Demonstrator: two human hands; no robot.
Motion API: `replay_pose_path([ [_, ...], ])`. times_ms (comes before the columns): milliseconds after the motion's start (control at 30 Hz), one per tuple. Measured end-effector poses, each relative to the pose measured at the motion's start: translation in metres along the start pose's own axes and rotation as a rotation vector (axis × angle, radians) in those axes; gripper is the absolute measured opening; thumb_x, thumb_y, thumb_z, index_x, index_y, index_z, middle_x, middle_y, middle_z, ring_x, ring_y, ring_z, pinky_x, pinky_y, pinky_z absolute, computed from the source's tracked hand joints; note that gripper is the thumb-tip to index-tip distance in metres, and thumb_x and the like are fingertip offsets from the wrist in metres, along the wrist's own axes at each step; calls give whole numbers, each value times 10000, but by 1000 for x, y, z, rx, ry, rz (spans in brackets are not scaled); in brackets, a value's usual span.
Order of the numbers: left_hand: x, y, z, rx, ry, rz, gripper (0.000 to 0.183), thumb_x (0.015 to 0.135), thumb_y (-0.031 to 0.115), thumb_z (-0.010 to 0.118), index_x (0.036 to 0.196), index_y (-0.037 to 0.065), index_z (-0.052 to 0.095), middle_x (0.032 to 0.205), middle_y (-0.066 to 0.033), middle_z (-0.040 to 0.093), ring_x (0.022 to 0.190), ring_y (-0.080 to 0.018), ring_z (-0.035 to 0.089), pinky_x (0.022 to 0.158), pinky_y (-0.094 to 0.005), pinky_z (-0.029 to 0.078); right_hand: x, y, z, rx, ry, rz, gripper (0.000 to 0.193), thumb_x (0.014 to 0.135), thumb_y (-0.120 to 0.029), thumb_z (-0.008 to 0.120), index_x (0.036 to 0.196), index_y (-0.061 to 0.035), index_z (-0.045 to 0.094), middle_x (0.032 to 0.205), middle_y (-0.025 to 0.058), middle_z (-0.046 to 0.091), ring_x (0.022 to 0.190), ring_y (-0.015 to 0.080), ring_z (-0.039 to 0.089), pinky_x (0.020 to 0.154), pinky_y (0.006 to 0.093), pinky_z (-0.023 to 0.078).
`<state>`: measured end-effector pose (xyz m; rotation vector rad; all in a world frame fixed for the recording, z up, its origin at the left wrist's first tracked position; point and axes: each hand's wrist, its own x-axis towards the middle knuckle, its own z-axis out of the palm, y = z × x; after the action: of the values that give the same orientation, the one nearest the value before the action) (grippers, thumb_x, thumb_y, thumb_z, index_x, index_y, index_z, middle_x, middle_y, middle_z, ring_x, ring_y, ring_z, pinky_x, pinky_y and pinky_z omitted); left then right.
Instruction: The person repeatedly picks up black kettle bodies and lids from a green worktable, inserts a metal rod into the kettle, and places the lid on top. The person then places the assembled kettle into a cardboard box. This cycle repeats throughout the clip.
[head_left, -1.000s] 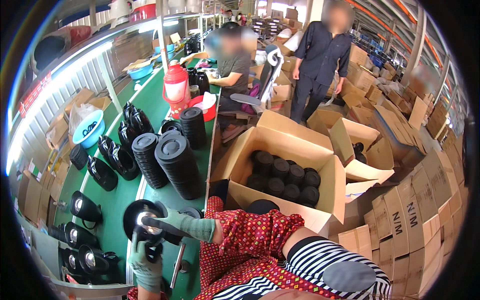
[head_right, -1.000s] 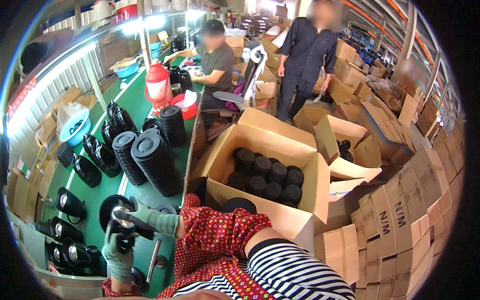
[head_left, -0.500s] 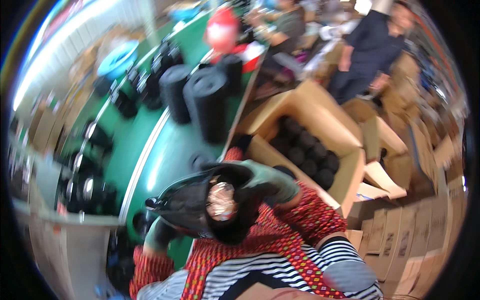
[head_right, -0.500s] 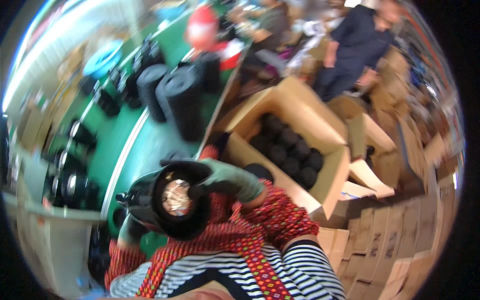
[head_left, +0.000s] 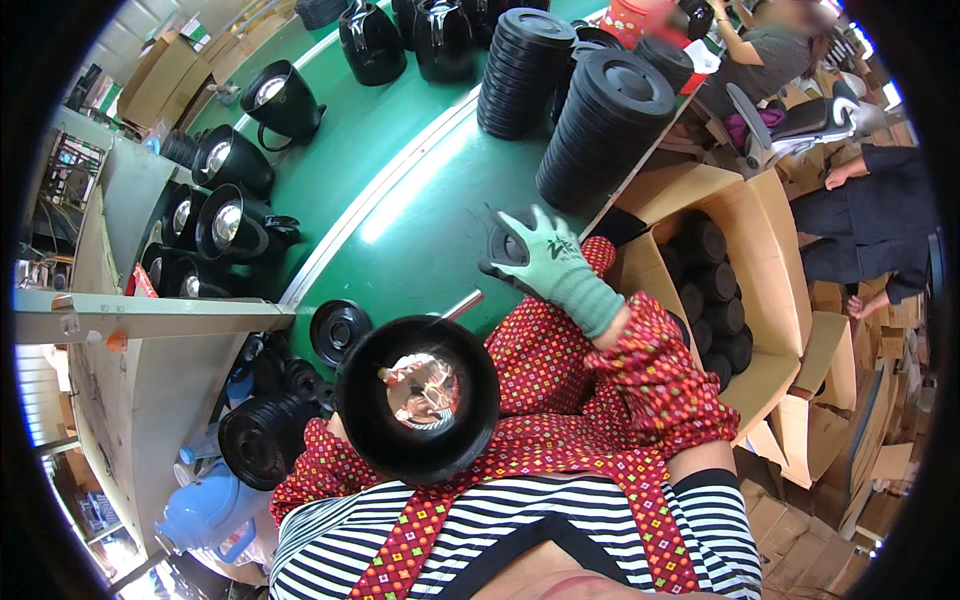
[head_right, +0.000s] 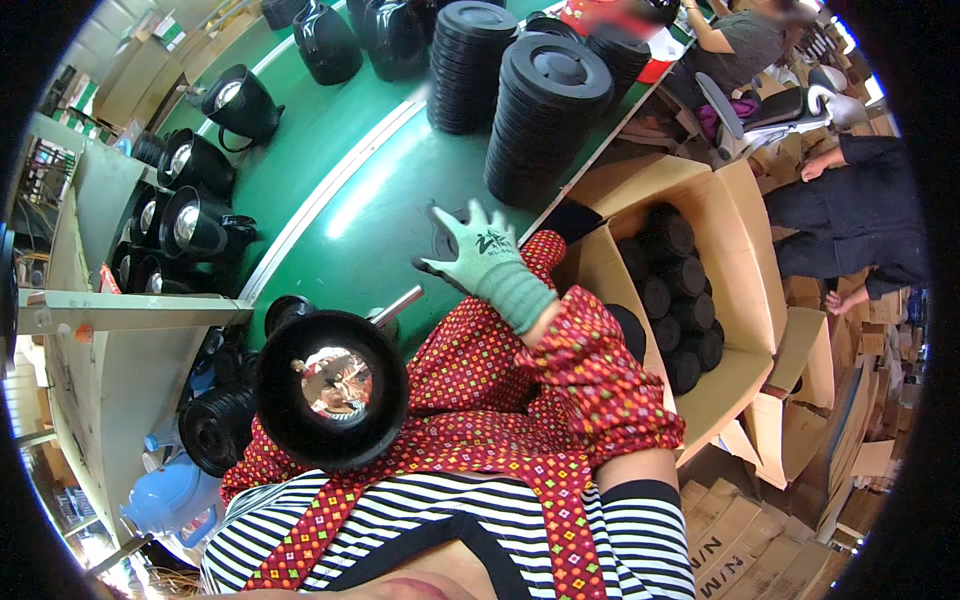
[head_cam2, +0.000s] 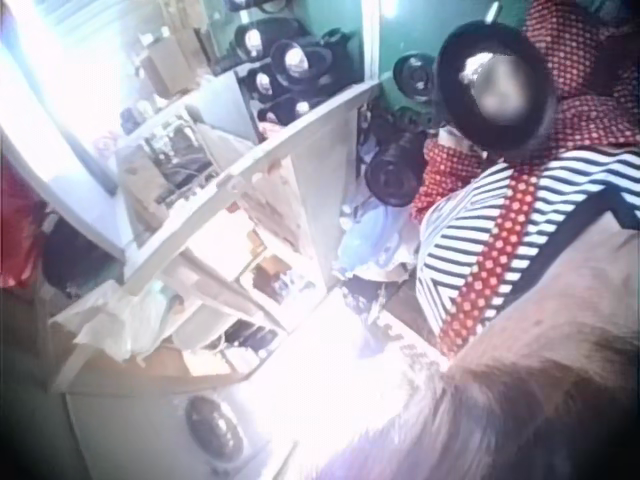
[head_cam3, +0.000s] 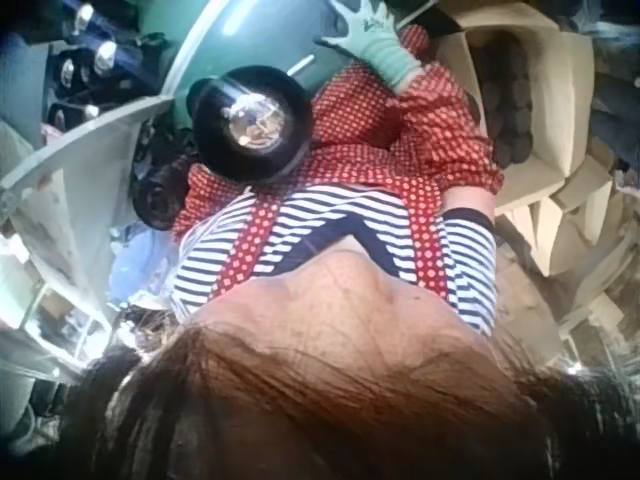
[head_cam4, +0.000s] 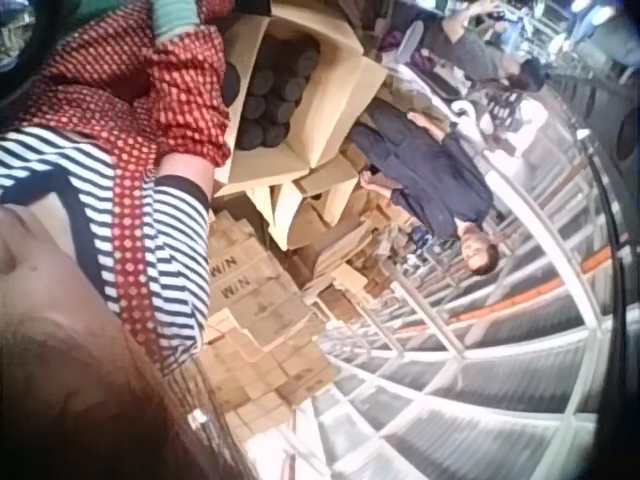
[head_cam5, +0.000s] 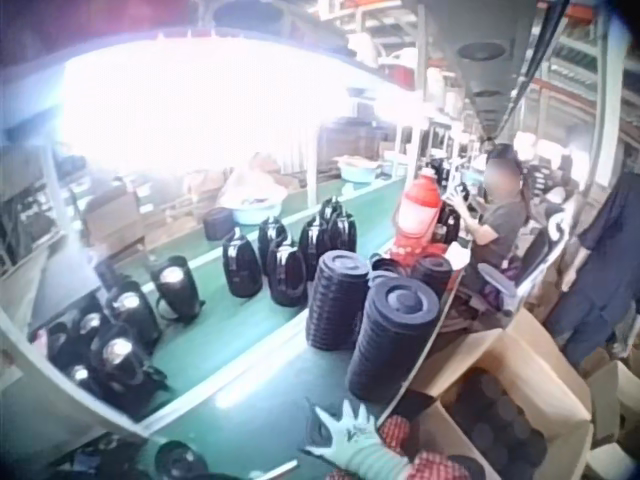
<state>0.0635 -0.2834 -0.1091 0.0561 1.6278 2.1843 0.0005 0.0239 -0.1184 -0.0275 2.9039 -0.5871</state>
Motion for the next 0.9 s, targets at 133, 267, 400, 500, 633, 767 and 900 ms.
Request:
replay_pose_path([
  [133, 2, -6, -10, -20, -11, -16, 586, 1063, 156, 545, 1608, 40, 367, 1403, -162, 605, 1086, -209, 604, 933, -324, 499, 22, 26, 51, -269, -205, 86, 1054, 795, -691, 782, 1666, -374, 281, 1697, 320, 186, 1504, 589, 237, 1201, 675, 269],
  [267, 6, -11, -17, -43, -32, -14, 569, 1072, 166, 536, 1603, 37, 375, 1425, -164, 591, 1129, -218, 595, 967, -333, 494, 32, 41, 66, -199, 71, -35, 775, 855, -476, 768, 1559, -300, 494, 1405, 233, 505, 1298, 427, 470, 1066, 567, 417],
  [400, 3, -24, -22, -77, -57, -9, 553, 1081, 177, 527, 1597, 35, 384, 1448, -167, 577, 1172, -226, 586, 1001, -342, 490, 14, 33, 48, -217, 61, -136, 674, 923, -431, 708, 1543, -243, 521, 1493, 285, 476, 1352, 464, 451, 1091, 581, 403],
  [500, 2, -29, -21, -113, -91, -4, 542, 1089, 185, 521, 1592, 34, 390, 1465, -169, 566, 1204, -233, 579, 1026, -349, 486, 13, 6, 43, -299, -136, -108, 944, 821, -579, 785, 1628, -290, 386, 1658, 309, 276, 1492, 547, 298, 1185, 638, 313],
  [633, -7, -32, -23, -136, -105, 6, 528, 1098, 196, 512, 1587, 32, 398, 1487, -171, 552, 1247, -242, 570, 1059, -358, 481, 29, 11, 67, -266, -201, -145, 1061, 767, -595, 840, 1651, -293, 337, 1671, 315, 220, 1526, 531, 239, 1221, 654, 246],
  [767, -13, -33, -26, -149, -136, 3, 515, 1107, 207, 503, 1581, 29, 407, 1510, -174, 538, 1289, -250, 561, 1093, -367, 476, 18, 12, 52, -193, -67, -78, 1028, 789, -599, 821, 1633, -216, 377, 1595, 331, 319, 1458, 504, 327, 1179, 621, 303],
  [900, -7, -40, -13, -151, -275, -51, 502, 1117, 217, 495, 1575, 27, 415, 1532, -176, 524, 1332, -259, 552, 1126, -376, 471, -27, 34, 17, 397, 270, -189, 941, 888, -561, 750, 1629, -110, 384, 1554, 311, 407, 1411, 475, 415, 1192, 528, 340],
])
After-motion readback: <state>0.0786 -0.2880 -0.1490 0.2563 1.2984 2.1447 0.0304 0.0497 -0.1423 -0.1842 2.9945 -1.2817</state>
